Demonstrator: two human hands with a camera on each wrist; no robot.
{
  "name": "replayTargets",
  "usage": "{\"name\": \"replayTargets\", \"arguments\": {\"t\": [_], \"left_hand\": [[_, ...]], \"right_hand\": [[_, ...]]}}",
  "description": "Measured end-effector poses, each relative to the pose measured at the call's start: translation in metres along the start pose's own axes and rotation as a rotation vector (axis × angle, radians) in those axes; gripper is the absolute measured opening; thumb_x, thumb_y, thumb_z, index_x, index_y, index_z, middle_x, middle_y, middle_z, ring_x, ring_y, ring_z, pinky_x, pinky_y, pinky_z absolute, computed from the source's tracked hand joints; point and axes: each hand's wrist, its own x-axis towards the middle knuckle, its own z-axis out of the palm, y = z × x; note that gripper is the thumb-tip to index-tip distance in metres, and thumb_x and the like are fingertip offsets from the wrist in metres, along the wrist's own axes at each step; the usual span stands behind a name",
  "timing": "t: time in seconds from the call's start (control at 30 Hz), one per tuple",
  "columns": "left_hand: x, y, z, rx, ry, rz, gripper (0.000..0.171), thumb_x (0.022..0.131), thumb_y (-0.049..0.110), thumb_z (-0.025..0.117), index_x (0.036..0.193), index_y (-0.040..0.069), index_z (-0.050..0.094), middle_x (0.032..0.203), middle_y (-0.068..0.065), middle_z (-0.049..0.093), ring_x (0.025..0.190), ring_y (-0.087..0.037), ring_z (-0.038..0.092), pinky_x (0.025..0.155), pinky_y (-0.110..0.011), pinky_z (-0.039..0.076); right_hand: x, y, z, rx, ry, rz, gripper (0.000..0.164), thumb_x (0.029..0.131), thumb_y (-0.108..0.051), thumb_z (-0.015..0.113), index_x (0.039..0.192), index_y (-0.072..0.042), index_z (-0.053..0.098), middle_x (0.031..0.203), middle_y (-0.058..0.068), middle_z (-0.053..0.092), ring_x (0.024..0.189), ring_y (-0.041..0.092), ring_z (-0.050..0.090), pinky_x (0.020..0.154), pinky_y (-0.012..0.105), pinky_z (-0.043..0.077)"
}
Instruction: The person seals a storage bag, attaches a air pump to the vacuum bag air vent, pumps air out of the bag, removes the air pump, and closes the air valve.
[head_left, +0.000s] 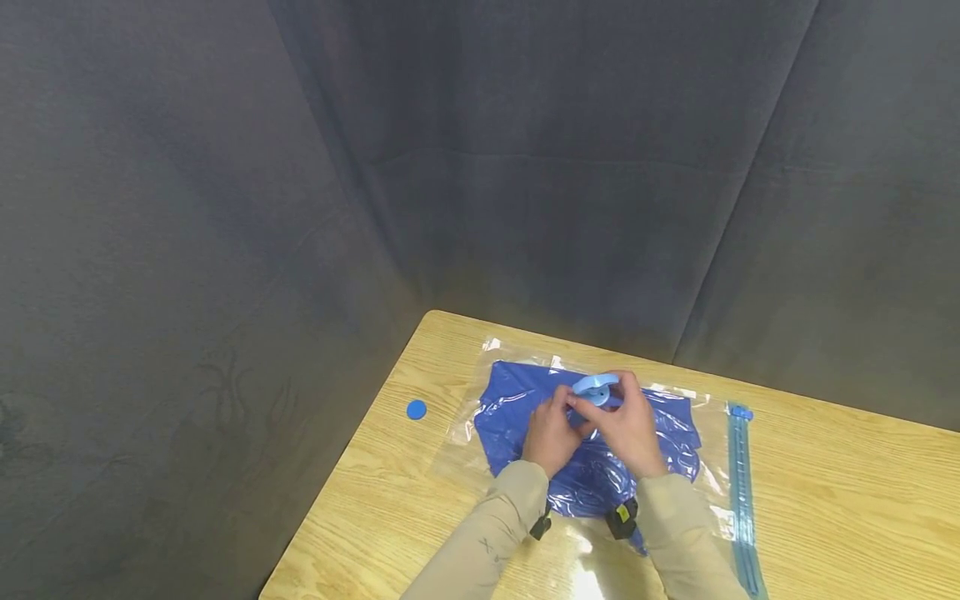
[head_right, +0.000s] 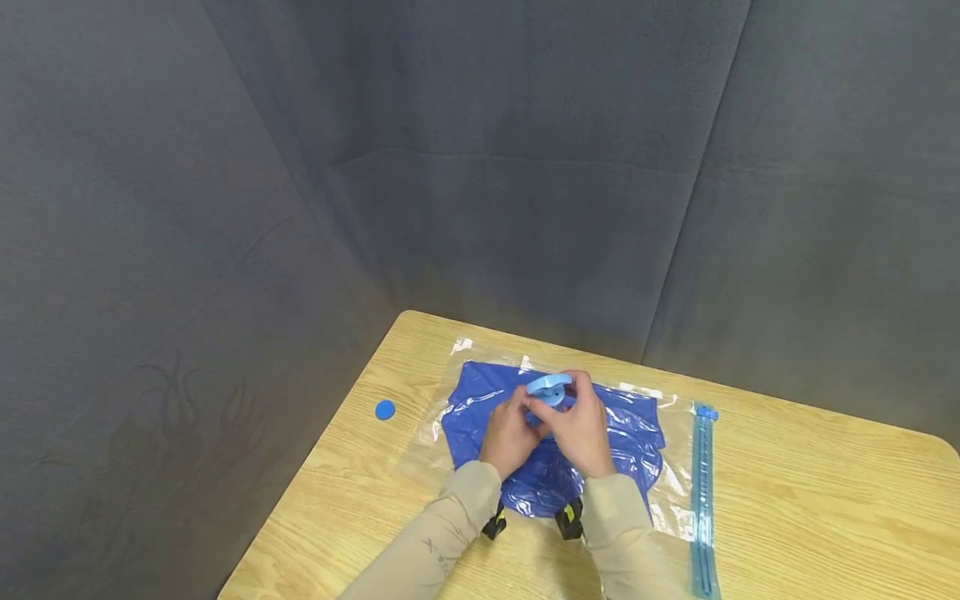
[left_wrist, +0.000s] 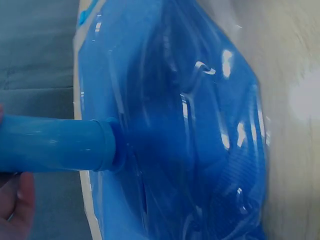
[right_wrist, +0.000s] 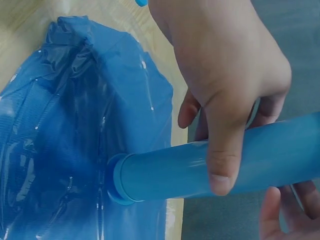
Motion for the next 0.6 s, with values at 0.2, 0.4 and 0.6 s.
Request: {"name": "replayTargets", "arguments": {"t": [0.2, 0.4, 0.6], "left_hand": [[-0.0009, 0.0014, 0.0024, 0.05, 0.032, 0.004, 0.041, 0.075, 0.029, 0.082, 0.097, 0.013, 0.051, 0.083, -0.009, 0.071, 0.068, -0.026, 0.069, 0.058, -0.034, 0.052], [-0.0001, 0.0022, 0.0018, 0.056, 0.018, -0.01, 0.042, 0.074, 0.028, 0.083, 0.097, 0.014, 0.051, 0.08, -0.008, 0.07, 0.067, -0.026, 0.068, 0.057, -0.034, 0.051], [0.0002, 0.0029, -0.0019, 0.017, -0.044, -0.04, 0.043, 0.075, 0.031, 0.082, 0.101, 0.015, 0.053, 0.091, -0.007, 0.073, 0.078, -0.024, 0.071, 0.064, -0.033, 0.055]], "right_hand": [[0.0, 0.0013, 0.001, -0.022, 0.031, 0.007, 0.057, 0.079, -0.028, 0.079, 0.12, -0.004, 0.048, 0.119, 0.018, 0.061, 0.112, 0.032, 0.06, 0.089, 0.041, 0.052], [0.0007, 0.0018, 0.0018, -0.006, 0.064, -0.016, 0.052, 0.078, -0.024, 0.08, 0.116, -0.004, 0.051, 0.114, 0.016, 0.062, 0.109, 0.031, 0.061, 0.088, 0.044, 0.053], [-0.0013, 0.0044, 0.003, -0.032, 0.127, -0.109, 0.039, 0.075, -0.021, 0.083, 0.097, -0.006, 0.054, 0.101, 0.013, 0.067, 0.099, 0.026, 0.065, 0.079, 0.043, 0.056]]}}
